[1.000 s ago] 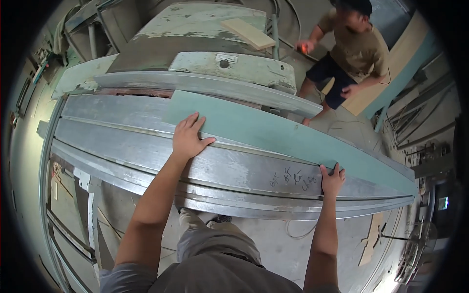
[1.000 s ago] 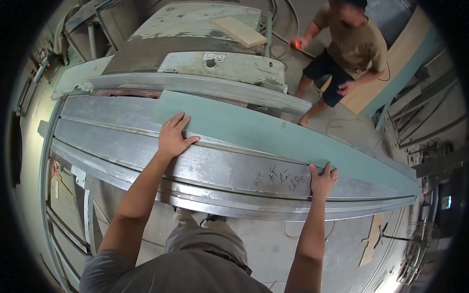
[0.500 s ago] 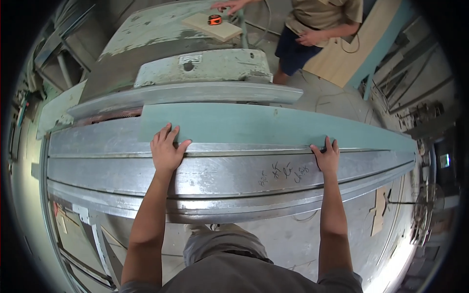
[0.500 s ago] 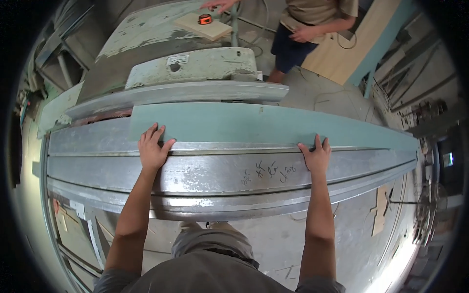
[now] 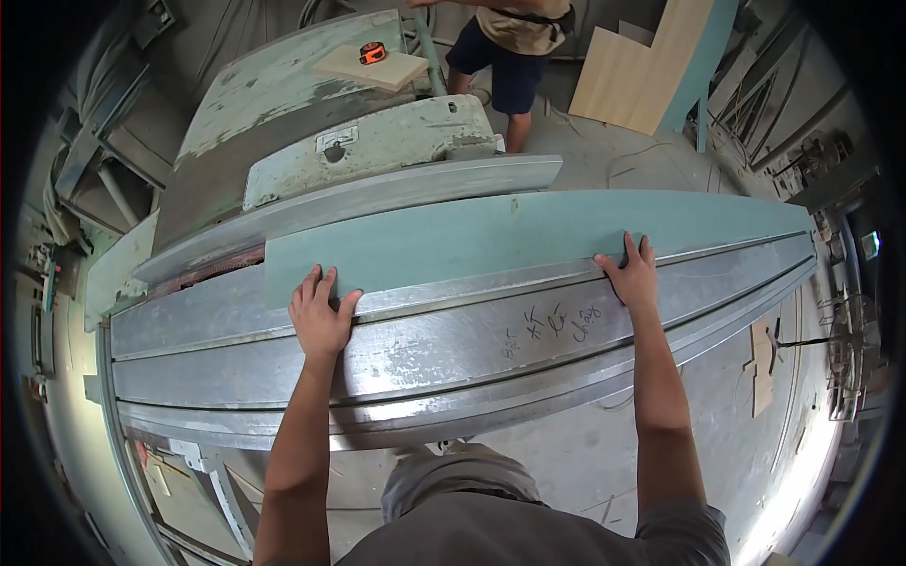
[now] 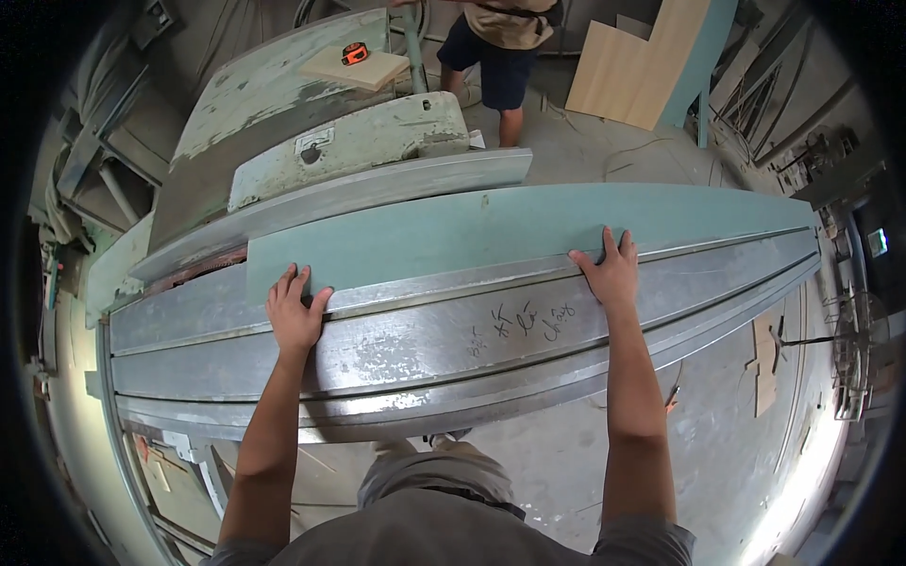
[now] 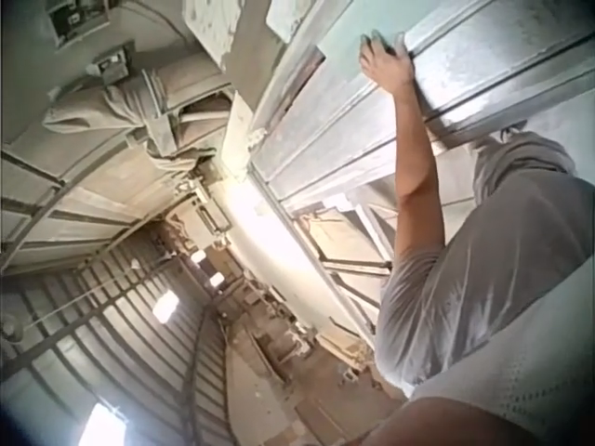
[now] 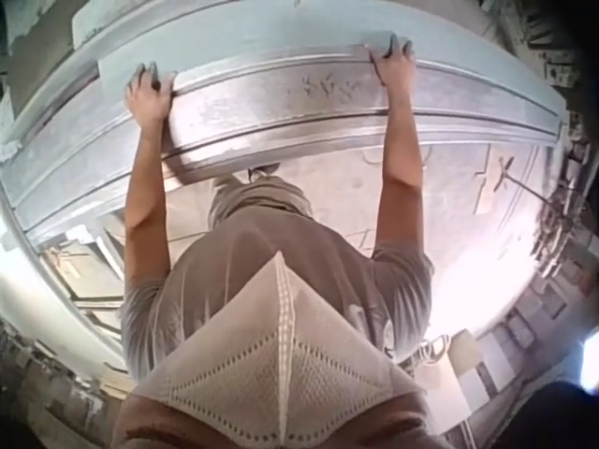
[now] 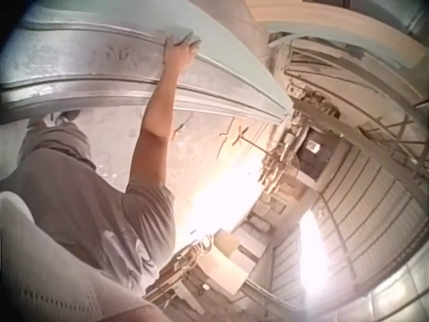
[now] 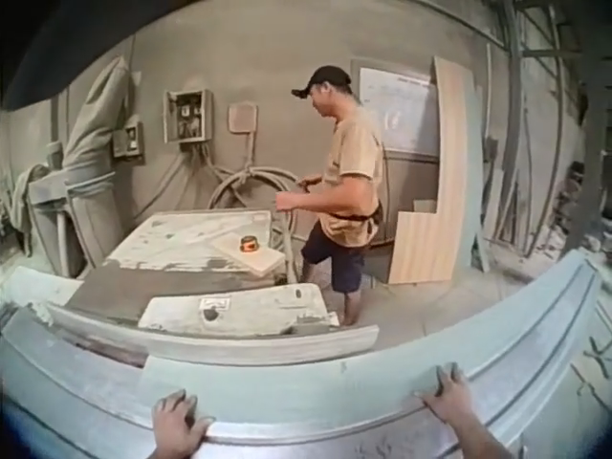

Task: Measure and move long thin wood strips along a sliding table saw in a manufacturing workshop.

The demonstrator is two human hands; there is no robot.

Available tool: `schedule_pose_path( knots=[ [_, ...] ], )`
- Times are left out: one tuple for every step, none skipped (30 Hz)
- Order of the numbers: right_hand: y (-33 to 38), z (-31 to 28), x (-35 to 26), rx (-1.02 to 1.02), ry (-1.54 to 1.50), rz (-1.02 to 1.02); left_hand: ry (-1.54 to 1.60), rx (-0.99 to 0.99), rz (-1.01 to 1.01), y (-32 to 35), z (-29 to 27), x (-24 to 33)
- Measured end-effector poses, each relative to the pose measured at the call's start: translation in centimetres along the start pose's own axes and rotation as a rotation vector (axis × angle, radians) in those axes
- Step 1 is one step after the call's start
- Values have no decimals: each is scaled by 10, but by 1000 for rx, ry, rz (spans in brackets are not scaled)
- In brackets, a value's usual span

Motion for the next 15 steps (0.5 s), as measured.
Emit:
schedule_pose_path(
  knots=[
    [0, 0, 1, 12, 8, -11, -2, -4, 7, 2, 0, 2],
    [-1, 0, -1, 26, 14, -20, 2, -3, -1, 1, 0, 1],
    [-1, 0, -2, 26, 9, -9, 6, -3, -8, 1, -1, 1],
    [0, -1, -2, 17, 12, -8, 4, -6, 2, 2, -1, 1],
    [-1, -2, -4, 9, 15, -10, 2, -9, 1, 3, -1, 1],
    [-2, -3, -5, 8, 13, -3, 1, -12, -1, 4, -1, 1],
    [-2, -2, -6, -9, 7, 3, 0, -16, 6, 5, -1, 0],
    [-5, -1, -7, -21, 1, 8, 3, -18, 0, 3, 1, 0],
    [-6, 1, -6, -19, -1, 15, 6, -21, -5, 2, 3, 0],
    [-6, 3, -7, -18, 24, -2, 7, -23, 2, 2, 5, 0],
    [-8, 1, -10, -7, 45, -19, 9, -21, -4, 1, 2, 0],
    [-10, -1, -11, 4, 40, -12, 11, -20, -10, 0, -1, -1],
    [-11, -3, -14, 4, 36, -17, 13, -10, 2, -3, -4, 0],
    [-12, -1, -15, -6, 35, -24, 9, -17, -8, -2, -3, -2],
    [-13, 0, -15, -2, 32, -15, 6, -23, -17, -3, -3, -3]
  ],
)
Point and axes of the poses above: each hand's wrist, its own y-axis away from the middle knuckle, its own z-axis out of the palm, x = y × z, the point moved 6 cm from there along -y, towards the middle knuckle, and after that the axes turned 4 degrees about x, right-handed, at the moved point
